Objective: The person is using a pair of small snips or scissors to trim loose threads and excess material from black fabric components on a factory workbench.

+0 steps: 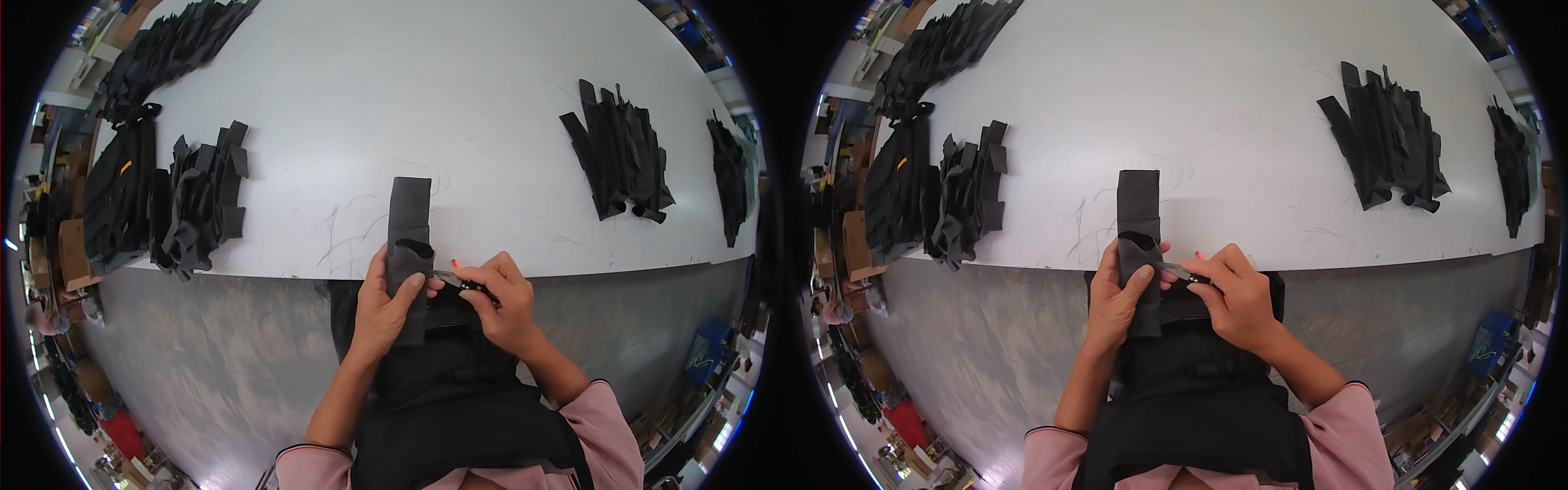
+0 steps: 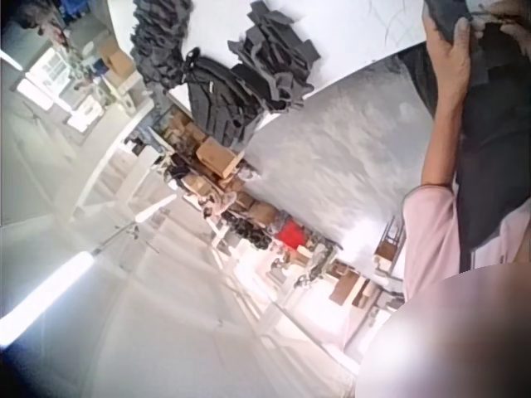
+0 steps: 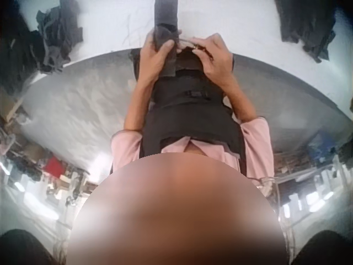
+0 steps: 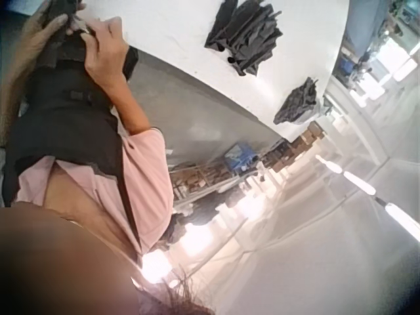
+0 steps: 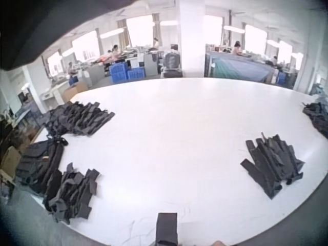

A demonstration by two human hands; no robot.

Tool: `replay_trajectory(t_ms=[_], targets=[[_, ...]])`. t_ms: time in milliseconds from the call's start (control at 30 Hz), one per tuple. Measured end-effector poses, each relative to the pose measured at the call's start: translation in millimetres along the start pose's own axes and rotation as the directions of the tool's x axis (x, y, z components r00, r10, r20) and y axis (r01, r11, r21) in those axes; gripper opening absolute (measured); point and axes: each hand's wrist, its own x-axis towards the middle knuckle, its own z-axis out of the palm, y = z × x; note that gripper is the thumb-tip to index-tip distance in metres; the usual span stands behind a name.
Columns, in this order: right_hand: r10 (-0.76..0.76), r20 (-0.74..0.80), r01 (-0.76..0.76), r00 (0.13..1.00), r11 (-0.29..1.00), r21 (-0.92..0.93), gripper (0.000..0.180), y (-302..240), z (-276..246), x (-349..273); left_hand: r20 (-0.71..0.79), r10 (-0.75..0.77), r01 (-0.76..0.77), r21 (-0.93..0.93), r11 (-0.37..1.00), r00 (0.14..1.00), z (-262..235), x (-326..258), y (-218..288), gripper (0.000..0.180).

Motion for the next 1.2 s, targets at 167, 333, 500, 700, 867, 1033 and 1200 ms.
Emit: replay_trajectory(t_ms=[167, 333, 500, 700, 867, 1033, 1200], targets=[[0.049, -0.079, -0.037, 0.996, 0.988, 0.153, 0.026, 5, -2, 4, 0.001, 0.003, -0.003, -0.038, 0.999, 1.000, -2, 0, 2, 0.041], [0.077, -0.024, -0.072, 0.997, 0.983, 0.167, 0.026, -1, 6, 11, 0.048, 0.075, -0.067, -0.146, 0.987, 0.996, -9, -2, -6, 0.040], [0.044, -0.058, -0.039, 0.997, 0.995, 0.090, 0.026, 1, 11, 7, 0.057, 0.050, -0.032, -0.283, 0.959, 0.997, -9, -3, -4, 0.039], [0.172, -0.033, -0.156, 0.984, 0.946, 0.283, 0.022, 20, 22, 13, 0.054, -0.134, 0.144, -0.442, 0.885, 0.989, -11, 6, 0, 0.033], [0.084, 0.100, -0.095, 0.991, 0.989, 0.114, 0.027, -4, 3, -10, -0.153, -0.208, 0.117, -0.461, 0.880, 0.966, -30, 26, 5, 0.032], [0.017, 0.173, -0.025, 0.985, 0.999, 0.047, 0.032, -9, 14, -20, -0.200, -0.165, 0.064, -0.434, 0.899, 0.966, -21, 28, 14, 0.028], [-0.042, 0.154, 0.051, 0.987, 0.997, -0.051, 0.032, -13, 17, -17, -0.229, -0.093, -0.008, -0.405, 0.914, 0.969, -23, 30, 15, 0.026]])
